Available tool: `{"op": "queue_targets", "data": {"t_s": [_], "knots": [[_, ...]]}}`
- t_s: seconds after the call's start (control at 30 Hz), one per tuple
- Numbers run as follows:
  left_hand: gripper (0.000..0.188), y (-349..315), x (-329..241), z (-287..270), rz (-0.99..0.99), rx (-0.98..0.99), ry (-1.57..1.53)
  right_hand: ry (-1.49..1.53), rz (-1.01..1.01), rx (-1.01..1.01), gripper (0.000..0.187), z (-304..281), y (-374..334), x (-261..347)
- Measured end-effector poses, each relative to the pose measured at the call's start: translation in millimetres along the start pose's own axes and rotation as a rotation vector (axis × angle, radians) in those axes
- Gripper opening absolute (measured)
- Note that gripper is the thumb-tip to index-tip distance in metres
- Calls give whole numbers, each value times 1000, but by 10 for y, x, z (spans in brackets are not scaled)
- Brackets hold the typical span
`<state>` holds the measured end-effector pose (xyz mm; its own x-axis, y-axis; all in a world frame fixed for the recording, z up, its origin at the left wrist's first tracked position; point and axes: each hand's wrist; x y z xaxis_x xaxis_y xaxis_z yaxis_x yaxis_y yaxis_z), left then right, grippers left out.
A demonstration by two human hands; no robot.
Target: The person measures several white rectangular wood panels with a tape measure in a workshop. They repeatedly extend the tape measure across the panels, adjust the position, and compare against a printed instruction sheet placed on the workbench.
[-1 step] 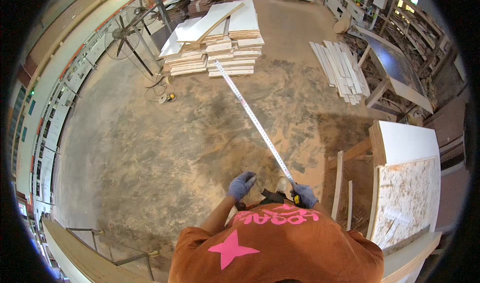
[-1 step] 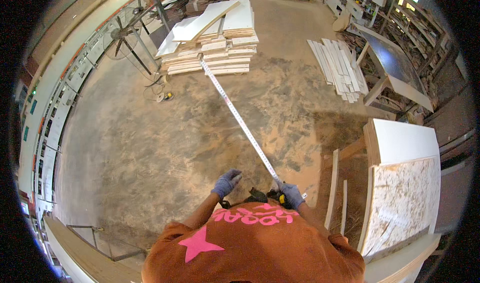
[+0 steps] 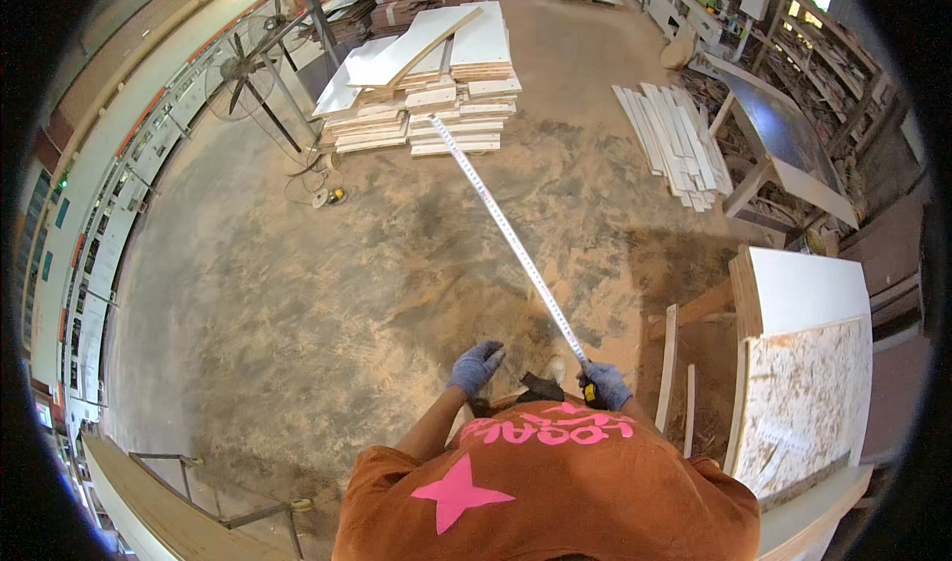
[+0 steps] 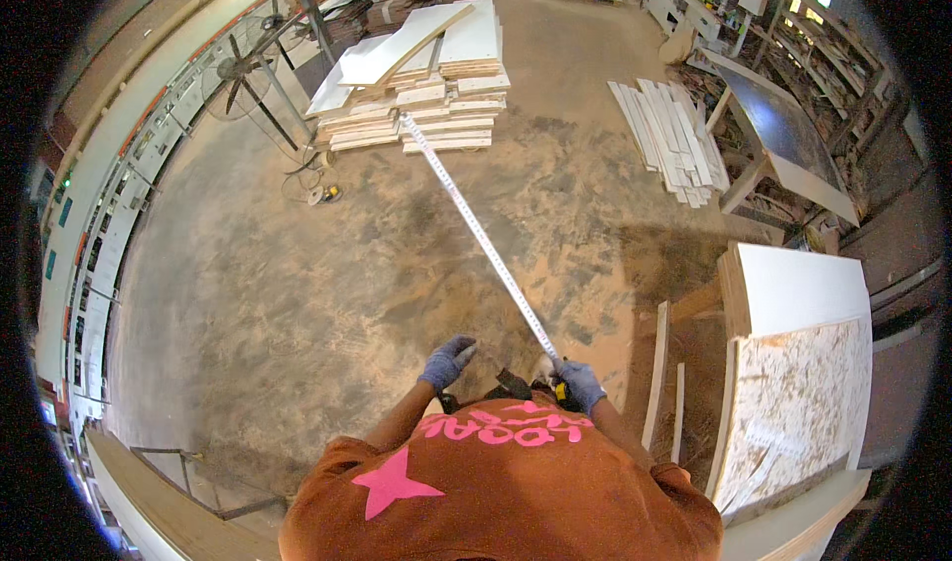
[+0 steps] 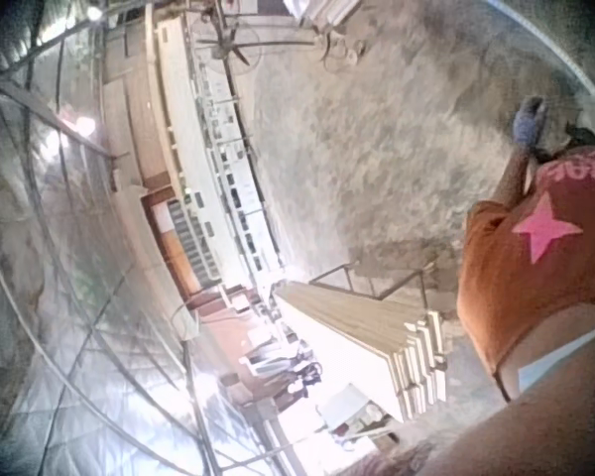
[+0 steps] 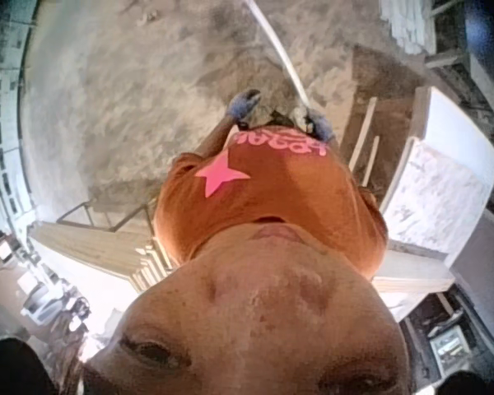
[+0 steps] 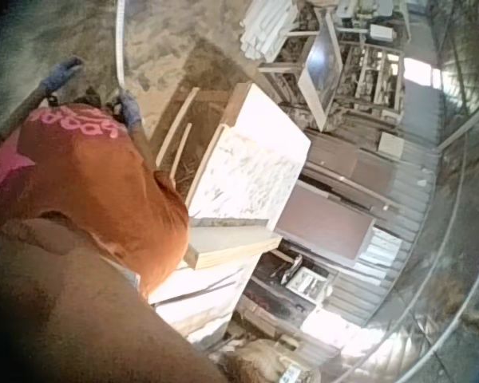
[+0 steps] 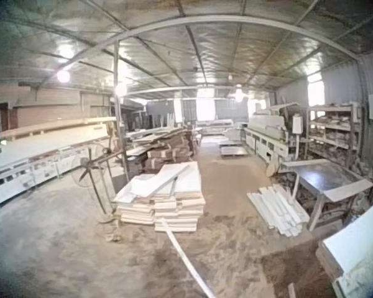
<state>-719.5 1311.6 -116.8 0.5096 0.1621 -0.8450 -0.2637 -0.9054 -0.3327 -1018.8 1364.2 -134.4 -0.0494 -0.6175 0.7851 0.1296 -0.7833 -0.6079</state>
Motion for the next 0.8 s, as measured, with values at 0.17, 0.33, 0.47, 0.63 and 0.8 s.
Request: {"op": "queue_targets", "data": {"t_s": [0.17, 0.33, 0.47, 0.63, 0.8], "knots": [[40, 1049, 241, 258, -76, 61, 194, -43, -45, -184, 37, -752, 526, 626], [33, 1617, 623, 647, -284, 48, -15, 114, 88, -65, 29, -1147, 917, 997], [30, 2258, 917, 686, -360, -21, -355, 153, 113, -78, 26, -1332, 1398, 1314], [36, 3203, 610, 168, -335, 113, 4, 181, 70, -92, 26, -1566, 2335, 1669], [42, 4319, 842, -478, -409, 30, -132, 195, 25, -81, 22, -1478, 3245, 2503]]}}
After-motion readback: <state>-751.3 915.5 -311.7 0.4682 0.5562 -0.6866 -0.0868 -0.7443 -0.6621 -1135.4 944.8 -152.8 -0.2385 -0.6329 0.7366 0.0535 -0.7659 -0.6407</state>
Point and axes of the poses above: each hand's wrist, its own y-axis towards the middle knuckle, its own z-axis out of the palm, x = y × z, and after that the axes turned 5 degrees about x, right-handed
